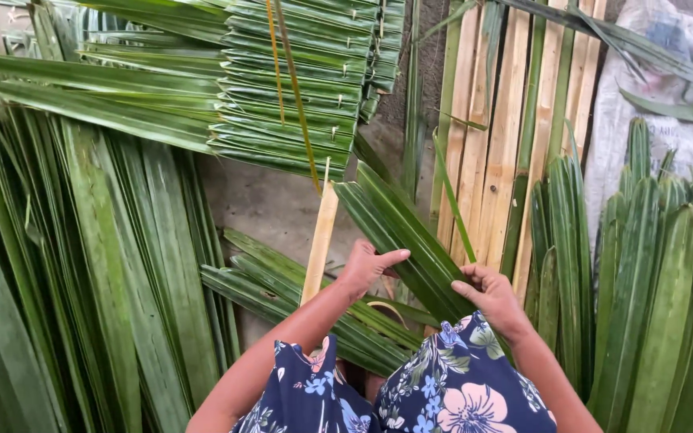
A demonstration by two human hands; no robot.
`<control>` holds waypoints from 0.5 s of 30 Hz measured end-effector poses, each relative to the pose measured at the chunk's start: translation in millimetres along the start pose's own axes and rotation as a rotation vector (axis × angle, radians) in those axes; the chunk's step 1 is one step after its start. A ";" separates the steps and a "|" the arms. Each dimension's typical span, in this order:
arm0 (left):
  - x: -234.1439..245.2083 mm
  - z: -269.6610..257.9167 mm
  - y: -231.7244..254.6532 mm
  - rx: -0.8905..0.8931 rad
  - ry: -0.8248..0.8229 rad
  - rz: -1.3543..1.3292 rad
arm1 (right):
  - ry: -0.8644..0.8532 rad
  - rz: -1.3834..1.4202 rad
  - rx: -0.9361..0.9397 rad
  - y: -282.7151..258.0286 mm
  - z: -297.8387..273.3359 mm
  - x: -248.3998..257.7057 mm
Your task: Weave palm leaves onto a wooden frame to create a thatched panel
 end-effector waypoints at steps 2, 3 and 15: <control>-1.0 -1.2 0.2 0.004 -0.011 0.007 | -0.014 -0.023 0.009 2.9 -0.3 -0.1; 8.2 10.6 -15.8 0.004 -0.013 0.009 | -0.015 -0.046 0.022 0.9 -1.2 -0.4; 11.1 17.7 -28.0 0.018 -0.012 0.011 | -0.004 -0.176 0.062 31.4 10.6 -1.4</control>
Point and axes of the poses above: each hand's wrist, its own z-axis towards the middle knuckle, its own x-axis out of the back of the hand, y = z × x, the point moved 7 cm from there along z, towards the middle knuckle, and after that the axes turned 10 degrees about y, right-handed, at the moved point
